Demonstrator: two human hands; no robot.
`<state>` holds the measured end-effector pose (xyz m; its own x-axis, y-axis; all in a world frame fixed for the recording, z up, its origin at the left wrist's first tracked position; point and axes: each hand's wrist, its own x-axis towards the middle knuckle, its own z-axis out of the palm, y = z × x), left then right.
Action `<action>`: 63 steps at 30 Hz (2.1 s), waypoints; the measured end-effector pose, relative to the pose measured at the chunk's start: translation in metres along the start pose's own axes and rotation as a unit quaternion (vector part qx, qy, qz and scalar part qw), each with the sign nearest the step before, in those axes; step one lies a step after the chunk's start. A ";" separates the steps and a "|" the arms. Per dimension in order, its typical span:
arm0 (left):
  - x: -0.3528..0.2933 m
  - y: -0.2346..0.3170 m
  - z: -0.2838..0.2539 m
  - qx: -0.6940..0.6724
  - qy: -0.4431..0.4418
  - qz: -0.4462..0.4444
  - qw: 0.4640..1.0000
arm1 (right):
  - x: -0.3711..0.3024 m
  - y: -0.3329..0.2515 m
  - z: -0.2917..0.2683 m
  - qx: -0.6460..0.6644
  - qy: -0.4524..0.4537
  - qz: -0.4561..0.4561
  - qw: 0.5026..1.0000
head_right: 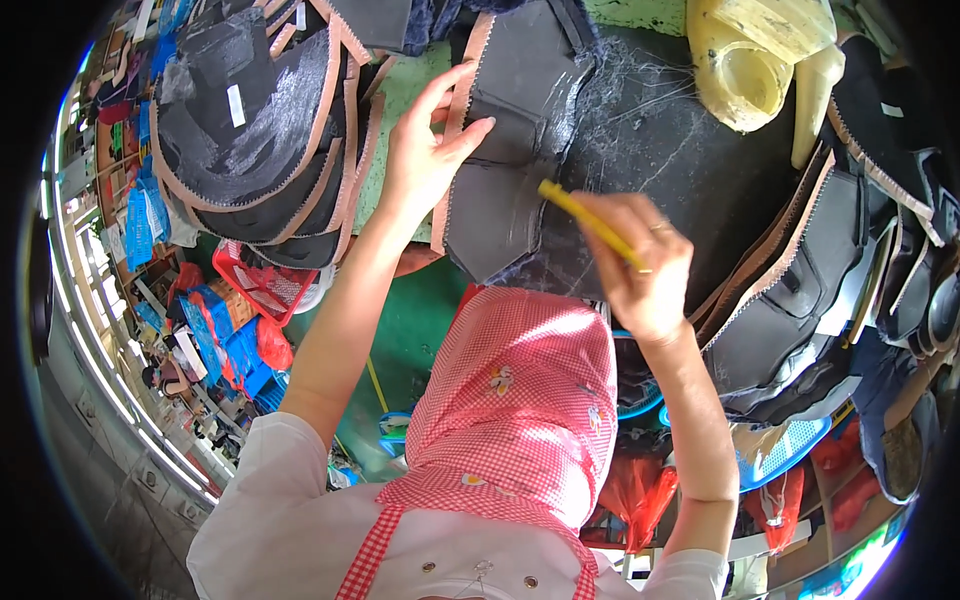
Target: Applying adhesive to shoe upper components using a yellow hand scraper tool.
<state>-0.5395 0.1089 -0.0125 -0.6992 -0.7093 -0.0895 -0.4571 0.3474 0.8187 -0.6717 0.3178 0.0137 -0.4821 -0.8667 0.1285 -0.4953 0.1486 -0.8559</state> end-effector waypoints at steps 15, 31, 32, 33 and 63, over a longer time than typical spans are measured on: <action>0.008 -0.020 -0.005 -0.229 0.056 -0.113 0.965 | 0.018 -0.008 0.061 -0.117 -0.014 -0.091 0.989; -0.029 0.034 -0.007 -0.189 -0.113 -0.022 0.975 | 0.070 0.059 -0.119 -0.215 0.233 0.177 0.932; -0.028 0.056 -0.019 -0.186 -0.106 -0.038 0.976 | 0.063 0.059 -0.124 -0.153 0.211 0.214 0.941; -0.019 0.069 -0.033 -0.202 -0.069 -0.044 0.976 | 0.058 0.059 -0.128 -0.088 0.188 0.248 0.946; 0.135 0.090 -0.082 0.196 0.195 0.326 0.904 | -0.185 0.004 -0.120 0.371 0.301 0.445 0.757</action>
<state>-0.6299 -0.0053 0.0961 -0.6779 -0.4114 0.6093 -0.2308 0.9059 0.3549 -0.6708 0.5357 0.0469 -0.7390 -0.1734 -0.6510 0.6545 0.0440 -0.7548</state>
